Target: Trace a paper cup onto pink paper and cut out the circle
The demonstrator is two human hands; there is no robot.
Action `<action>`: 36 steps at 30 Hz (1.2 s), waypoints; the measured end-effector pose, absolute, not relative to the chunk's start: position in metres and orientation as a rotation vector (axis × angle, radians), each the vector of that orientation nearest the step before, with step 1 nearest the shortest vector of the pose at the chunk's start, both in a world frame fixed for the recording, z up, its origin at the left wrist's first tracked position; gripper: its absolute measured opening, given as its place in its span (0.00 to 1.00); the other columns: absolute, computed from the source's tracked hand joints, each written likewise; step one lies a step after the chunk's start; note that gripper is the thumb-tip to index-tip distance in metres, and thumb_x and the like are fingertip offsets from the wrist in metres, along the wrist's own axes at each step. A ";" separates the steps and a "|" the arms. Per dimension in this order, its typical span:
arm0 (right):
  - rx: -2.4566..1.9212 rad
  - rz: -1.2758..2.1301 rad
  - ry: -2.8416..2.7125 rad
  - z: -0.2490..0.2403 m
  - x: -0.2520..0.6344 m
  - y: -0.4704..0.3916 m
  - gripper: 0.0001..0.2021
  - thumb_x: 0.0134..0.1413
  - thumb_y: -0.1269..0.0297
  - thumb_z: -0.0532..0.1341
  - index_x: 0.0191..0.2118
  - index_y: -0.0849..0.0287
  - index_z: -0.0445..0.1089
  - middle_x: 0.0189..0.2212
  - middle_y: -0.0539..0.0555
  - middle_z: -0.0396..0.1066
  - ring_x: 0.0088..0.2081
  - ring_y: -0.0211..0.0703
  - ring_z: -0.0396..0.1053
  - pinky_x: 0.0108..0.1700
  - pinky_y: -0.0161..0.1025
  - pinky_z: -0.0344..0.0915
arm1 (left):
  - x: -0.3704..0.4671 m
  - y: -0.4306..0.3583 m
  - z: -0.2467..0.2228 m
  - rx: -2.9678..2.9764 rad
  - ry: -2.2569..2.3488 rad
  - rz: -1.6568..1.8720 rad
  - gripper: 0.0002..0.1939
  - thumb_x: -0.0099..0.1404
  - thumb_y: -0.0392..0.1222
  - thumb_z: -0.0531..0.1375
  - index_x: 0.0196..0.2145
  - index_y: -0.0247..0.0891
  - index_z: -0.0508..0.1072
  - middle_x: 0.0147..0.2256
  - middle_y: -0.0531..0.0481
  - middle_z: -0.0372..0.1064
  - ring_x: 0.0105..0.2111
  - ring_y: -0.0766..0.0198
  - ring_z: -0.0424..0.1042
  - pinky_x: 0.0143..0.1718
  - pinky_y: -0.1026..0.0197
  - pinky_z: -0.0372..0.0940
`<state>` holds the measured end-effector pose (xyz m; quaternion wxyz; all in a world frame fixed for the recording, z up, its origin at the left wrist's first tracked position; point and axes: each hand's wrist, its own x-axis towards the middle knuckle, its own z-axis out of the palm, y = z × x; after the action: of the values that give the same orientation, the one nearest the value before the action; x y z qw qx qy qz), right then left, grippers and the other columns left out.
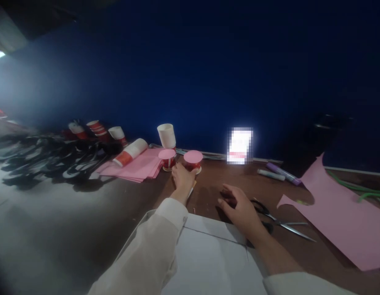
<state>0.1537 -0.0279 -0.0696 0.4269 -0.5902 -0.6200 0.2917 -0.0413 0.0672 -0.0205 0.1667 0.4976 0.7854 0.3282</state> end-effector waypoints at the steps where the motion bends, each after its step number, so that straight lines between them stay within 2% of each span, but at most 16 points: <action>1: -1.471 0.735 -1.548 -0.071 0.155 -0.027 0.28 0.55 0.51 0.65 0.59 0.56 0.69 0.55 0.64 0.74 0.54 0.56 0.76 0.57 0.54 0.74 | -0.041 0.064 -0.020 1.424 2.222 0.943 0.31 0.60 0.51 0.71 0.55 0.35 0.68 0.59 0.32 0.69 0.62 0.47 0.68 0.59 0.53 0.62; 5: -1.435 0.758 -1.548 -0.078 0.159 -0.026 0.28 0.56 0.51 0.65 0.60 0.55 0.69 0.55 0.64 0.75 0.55 0.56 0.76 0.58 0.56 0.73 | -0.038 0.053 -0.018 1.615 1.997 0.786 0.16 0.70 0.55 0.60 0.45 0.40 0.75 0.47 0.40 0.78 0.50 0.52 0.77 0.51 0.55 0.67; 7: -1.422 0.751 -1.570 -0.079 0.160 -0.027 0.26 0.57 0.51 0.65 0.60 0.54 0.69 0.54 0.62 0.76 0.54 0.56 0.77 0.59 0.55 0.73 | -0.035 0.051 -0.018 1.761 1.923 0.716 0.17 0.73 0.55 0.56 0.43 0.42 0.78 0.45 0.41 0.80 0.48 0.52 0.78 0.50 0.55 0.67; 10: -1.418 0.732 -1.584 -0.077 0.158 -0.029 0.24 0.57 0.53 0.65 0.58 0.53 0.70 0.54 0.61 0.76 0.54 0.55 0.77 0.58 0.54 0.74 | -0.033 0.053 -0.020 1.897 1.884 0.683 0.17 0.74 0.52 0.55 0.49 0.44 0.79 0.48 0.42 0.80 0.50 0.53 0.78 0.51 0.56 0.68; 19: -1.439 0.729 -1.566 -0.076 0.154 -0.030 0.26 0.56 0.51 0.65 0.58 0.54 0.71 0.56 0.63 0.74 0.53 0.55 0.77 0.57 0.55 0.74 | -0.040 0.069 -0.020 1.846 1.942 0.608 0.25 0.74 0.50 0.54 0.63 0.40 0.72 0.56 0.36 0.76 0.55 0.48 0.76 0.54 0.51 0.68; 28: -1.440 0.703 -1.576 -0.074 0.153 -0.031 0.26 0.56 0.51 0.64 0.58 0.54 0.71 0.55 0.63 0.74 0.53 0.55 0.77 0.55 0.53 0.75 | -0.042 0.074 -0.018 1.828 1.992 0.599 0.27 0.74 0.46 0.53 0.66 0.35 0.67 0.61 0.33 0.71 0.60 0.49 0.73 0.57 0.54 0.66; 32: -1.423 0.705 -1.578 -0.076 0.154 -0.030 0.25 0.55 0.51 0.65 0.57 0.54 0.72 0.54 0.63 0.75 0.52 0.55 0.77 0.55 0.53 0.76 | -0.043 0.074 -0.020 1.860 1.967 0.629 0.25 0.73 0.45 0.54 0.64 0.37 0.68 0.62 0.36 0.70 0.60 0.51 0.72 0.57 0.55 0.65; 36: -1.437 0.706 -1.576 -0.074 0.154 -0.029 0.25 0.55 0.50 0.64 0.56 0.54 0.72 0.54 0.62 0.75 0.52 0.56 0.77 0.56 0.55 0.75 | -0.042 0.069 -0.021 1.897 1.941 0.735 0.20 0.74 0.43 0.53 0.59 0.43 0.73 0.57 0.41 0.75 0.56 0.54 0.75 0.55 0.56 0.67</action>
<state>0.1538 -0.0286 -0.0742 0.4325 -0.5767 -0.6325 0.2835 -0.0415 0.0695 -0.0213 0.1643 0.6654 0.6810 0.2578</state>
